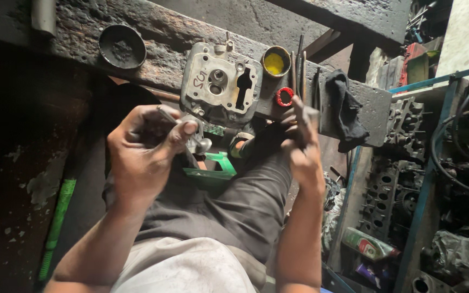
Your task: The person cleans a small metal component with a cloth, then uses a hammer to tap it into place on a larger engine block. They continue to clean the engine block and surrounding area with the cloth.
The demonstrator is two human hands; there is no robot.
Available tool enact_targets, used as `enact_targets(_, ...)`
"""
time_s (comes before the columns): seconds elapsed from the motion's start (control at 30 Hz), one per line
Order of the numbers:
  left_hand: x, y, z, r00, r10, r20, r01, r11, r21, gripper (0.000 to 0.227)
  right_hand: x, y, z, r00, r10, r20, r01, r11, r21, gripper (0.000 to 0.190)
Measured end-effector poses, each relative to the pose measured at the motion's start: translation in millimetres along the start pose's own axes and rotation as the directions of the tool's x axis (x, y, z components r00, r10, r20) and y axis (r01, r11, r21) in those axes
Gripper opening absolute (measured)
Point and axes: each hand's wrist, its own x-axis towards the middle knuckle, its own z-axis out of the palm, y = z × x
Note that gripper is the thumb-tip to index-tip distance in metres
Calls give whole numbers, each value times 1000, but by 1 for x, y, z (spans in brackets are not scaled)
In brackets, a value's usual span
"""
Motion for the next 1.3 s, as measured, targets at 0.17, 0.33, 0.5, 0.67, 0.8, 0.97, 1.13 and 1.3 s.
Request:
enact_targets(0.17,4,7,21,983,74,171,-64,996,-68,20,-34,-21,43,920,-264,290,-62,633,772,93)
enact_targets(0.33,1,5,34,942,52,331,61,945,-321,23,-44,-43,71,839,-434,329,-185,341,922,90)
enact_targets(0.5,-4,5,34,926,90,368,48,936,-350,21,-41,-49,79,775,-528,347,-252,245,936,95)
enact_targets(0.67,-6,5,30,919,120,376,37,922,-384,20,-42,-41,83,778,-520,353,-272,227,935,102)
enact_targets(0.8,-6,7,29,917,102,387,38,940,-339,20,-43,-34,84,788,-509,348,-294,186,938,103)
enact_targets(0.97,-7,8,29,923,65,379,38,965,-259,20,-47,-32,83,841,-407,357,-310,178,934,104)
enact_targets(1.13,-4,4,32,939,86,334,11,961,-276,14,-48,-28,81,846,-399,354,-311,171,935,103)
enact_targets(1.3,-3,5,30,947,71,313,-37,993,-113,12,-48,-22,81,838,-423,344,-301,167,939,101)
